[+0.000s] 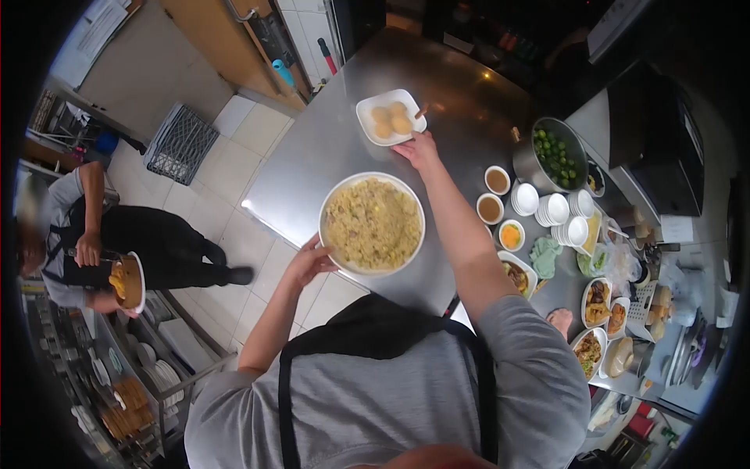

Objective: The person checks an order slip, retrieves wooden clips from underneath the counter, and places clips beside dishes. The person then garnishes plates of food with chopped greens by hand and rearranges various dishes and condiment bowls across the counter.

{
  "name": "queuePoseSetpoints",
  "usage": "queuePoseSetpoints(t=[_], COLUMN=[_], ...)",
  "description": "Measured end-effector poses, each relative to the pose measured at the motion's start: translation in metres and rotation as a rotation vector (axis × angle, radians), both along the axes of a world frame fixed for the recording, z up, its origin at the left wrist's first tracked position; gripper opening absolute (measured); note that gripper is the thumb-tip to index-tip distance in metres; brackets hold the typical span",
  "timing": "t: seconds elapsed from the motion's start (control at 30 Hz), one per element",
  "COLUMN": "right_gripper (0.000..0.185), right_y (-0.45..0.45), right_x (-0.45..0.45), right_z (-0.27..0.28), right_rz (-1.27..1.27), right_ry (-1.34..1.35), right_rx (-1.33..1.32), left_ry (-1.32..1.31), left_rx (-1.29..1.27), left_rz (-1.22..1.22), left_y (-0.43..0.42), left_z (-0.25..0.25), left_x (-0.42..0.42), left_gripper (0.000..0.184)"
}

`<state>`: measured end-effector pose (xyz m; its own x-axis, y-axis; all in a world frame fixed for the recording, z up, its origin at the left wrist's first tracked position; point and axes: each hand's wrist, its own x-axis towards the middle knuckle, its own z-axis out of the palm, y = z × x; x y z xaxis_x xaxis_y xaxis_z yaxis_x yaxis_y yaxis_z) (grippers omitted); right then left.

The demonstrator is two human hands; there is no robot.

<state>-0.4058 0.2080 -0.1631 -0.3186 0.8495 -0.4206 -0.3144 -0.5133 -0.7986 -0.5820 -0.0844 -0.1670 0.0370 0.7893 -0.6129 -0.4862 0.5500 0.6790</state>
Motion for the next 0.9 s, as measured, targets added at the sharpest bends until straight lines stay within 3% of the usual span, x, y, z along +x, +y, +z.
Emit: queuePoseSetpoints(t=[0.03, 0.07, 0.1, 0.17, 0.27, 0.47, 0.63, 0.7, 0.73, 0.77, 0.83, 0.87, 0.9], right_gripper=[0.041, 0.032, 0.032, 0.032, 0.035, 0.039, 0.043, 0.046, 0.037, 0.037, 0.045, 0.047, 0.04], right_y=[0.002, 0.049, 0.056, 0.058, 0.099, 0.226, 0.27, 0.275, 0.253, 0.251, 0.257, 0.224, 0.208], right_x=[-0.008, -0.02, -0.029, -0.046, -0.064, -0.108, -0.113, -0.097, -0.082, -0.064, -0.015, 0.024, 0.055], right_z=[0.009, -0.081, -0.067, -0.015, -0.004, -0.058, -0.074, -0.072, -0.036, -0.042, -0.058, -0.004, 0.003], right_rz=[0.047, 0.101, 0.097, -0.222, -0.234, -0.344, -0.435, -0.148, -0.21, -0.237, -0.193, 0.046, -0.043], right_ry=[-0.036, -0.352, -0.354, 0.07, 0.065, 0.141, 0.154, 0.222, -0.03, -0.037, -1.032, -1.465, -1.591], right_rx=[0.181, 0.577, 0.579, 0.002, 0.087, 0.092, 0.091, 0.005, -0.047, -0.055, 0.561, 0.596, 0.52], left_ry=[0.009, 0.012, 0.016, -0.03, -0.064, -0.037, -0.021, -0.012, 0.001, -0.004, 0.028, 0.024, 0.026], left_rx=[0.0, -0.007, -0.01, -0.022, -0.032, -0.067, -0.077, -0.072, -0.058, -0.067, -0.052, -0.052, -0.058], left_rz=[-0.001, -0.001, 0.002, 0.023, 0.041, 0.046, 0.09, 0.068, 0.053, 0.026, 0.049, 0.068, 0.065], left_y=[0.001, 0.003, 0.005, 0.008, 0.01, 0.017, 0.019, 0.021, 0.02, 0.018, 0.016, 0.017, 0.017], left_z=[-0.002, -0.002, -0.002, -0.004, -0.013, -0.01, -0.007, -0.006, -0.005, -0.007, -0.012, -0.011, -0.011], left_x=[-0.001, -0.002, -0.003, -0.006, -0.009, -0.008, -0.002, -0.002, -0.001, -0.001, -0.001, 0.001, 0.003], left_gripper=[0.059, 0.059, 0.059, 0.061, 0.059, 0.051, 0.053, 0.052, 0.051, 0.051, 0.051, 0.051, 0.051])
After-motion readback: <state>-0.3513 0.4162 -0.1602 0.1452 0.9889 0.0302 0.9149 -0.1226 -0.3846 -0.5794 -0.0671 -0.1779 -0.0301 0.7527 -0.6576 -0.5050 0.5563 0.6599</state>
